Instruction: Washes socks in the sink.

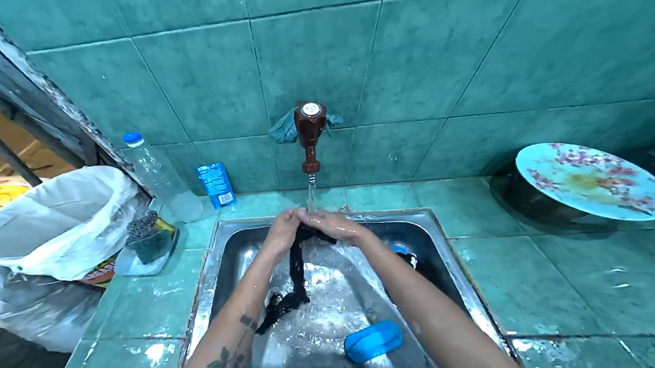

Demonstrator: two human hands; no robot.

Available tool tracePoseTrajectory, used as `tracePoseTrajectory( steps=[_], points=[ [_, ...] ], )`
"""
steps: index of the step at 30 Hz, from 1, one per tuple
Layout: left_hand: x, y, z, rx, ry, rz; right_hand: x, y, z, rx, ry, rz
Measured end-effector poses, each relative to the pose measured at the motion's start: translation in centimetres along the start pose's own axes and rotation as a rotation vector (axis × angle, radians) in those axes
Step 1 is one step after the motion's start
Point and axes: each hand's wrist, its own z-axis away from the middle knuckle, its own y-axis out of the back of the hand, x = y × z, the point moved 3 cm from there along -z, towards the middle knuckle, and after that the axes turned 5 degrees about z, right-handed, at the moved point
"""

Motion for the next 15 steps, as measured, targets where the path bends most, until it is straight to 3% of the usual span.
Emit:
tracePoseTrajectory(
  steps=[2, 3, 7, 11, 13, 15],
  points=[
    [0.1, -0.3, -0.4, 0.007, -0.133, 0.02, -1.2, 1.0, 2.0, -0.147, 0.132, 0.06],
    [0.1, -0.6, -0.3, -0.04, -0.165, 0.026, -1.7, 2.1, 2.8, -0.138, 0.179, 0.084],
    [-1.1, -1.5, 0.6, -0.258, -0.129, -0.056, -2.0, 7.6, 5.6, 0.199, 0.16, -0.064],
    [-3.6, -0.3, -0.5, -0.416, -0.076, -0.329, -0.2, 10.4, 8.6, 0.5, 0.099, -0.37],
    [-3.6, 0.3, -1.0, -0.381, -0.042, -0.386, 1.9, 10.3, 8.9, 0.534, -0.02, -0.159],
    [-3.1, 0.2, -1.3, -0.334, -0.017, -0.332, 3.7, 9.2, 8.1, 0.393, -0.156, 0.253]
  ],
)
